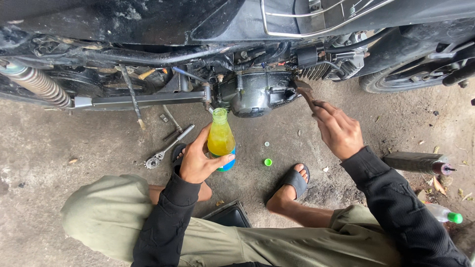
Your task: The person cleans the exterior of a motorcycle engine by applying a yellow liquid from a plastic bottle and scrubbing the metal surfaces with a brush.
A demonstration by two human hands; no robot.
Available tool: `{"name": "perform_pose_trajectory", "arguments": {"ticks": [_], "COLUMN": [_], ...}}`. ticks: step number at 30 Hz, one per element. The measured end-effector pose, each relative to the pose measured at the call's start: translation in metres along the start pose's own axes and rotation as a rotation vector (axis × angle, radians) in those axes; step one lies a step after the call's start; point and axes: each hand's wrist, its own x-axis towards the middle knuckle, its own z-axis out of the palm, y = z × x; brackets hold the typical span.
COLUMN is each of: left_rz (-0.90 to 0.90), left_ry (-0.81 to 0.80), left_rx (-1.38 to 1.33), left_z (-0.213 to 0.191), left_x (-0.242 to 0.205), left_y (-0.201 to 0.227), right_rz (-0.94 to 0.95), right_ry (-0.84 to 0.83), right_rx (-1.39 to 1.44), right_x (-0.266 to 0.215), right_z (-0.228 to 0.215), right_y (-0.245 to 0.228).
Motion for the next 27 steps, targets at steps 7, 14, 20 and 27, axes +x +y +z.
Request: {"name": "perform_pose_trajectory", "arguments": {"ticks": [7,14,20,27], "left_rz": [0.01,0.008,0.031,0.009], "left_ry": [-0.012,-0.037,-0.007,0.003], "left_rx": [0.013,-0.039,-0.082,-0.154], "left_z": [0.006,0.008,0.002,-0.012], "left_x": [0.001,0.002,-0.004,-0.018], "left_y": [-0.001,-0.004,-0.004,-0.013], "right_rz": [-0.044,-0.095,-0.169,-0.109], "right_ry": [0.028,0.008,0.004,0.024], "right_rx": [-0.013,-0.131,-0.293,-0.518], "right_x": [0.0,0.039,0.058,0.06], "right_z": [0.02,0.035,0.041,0.069], "right_y": [0.007,-0.017,-0.039,-0.062]}}
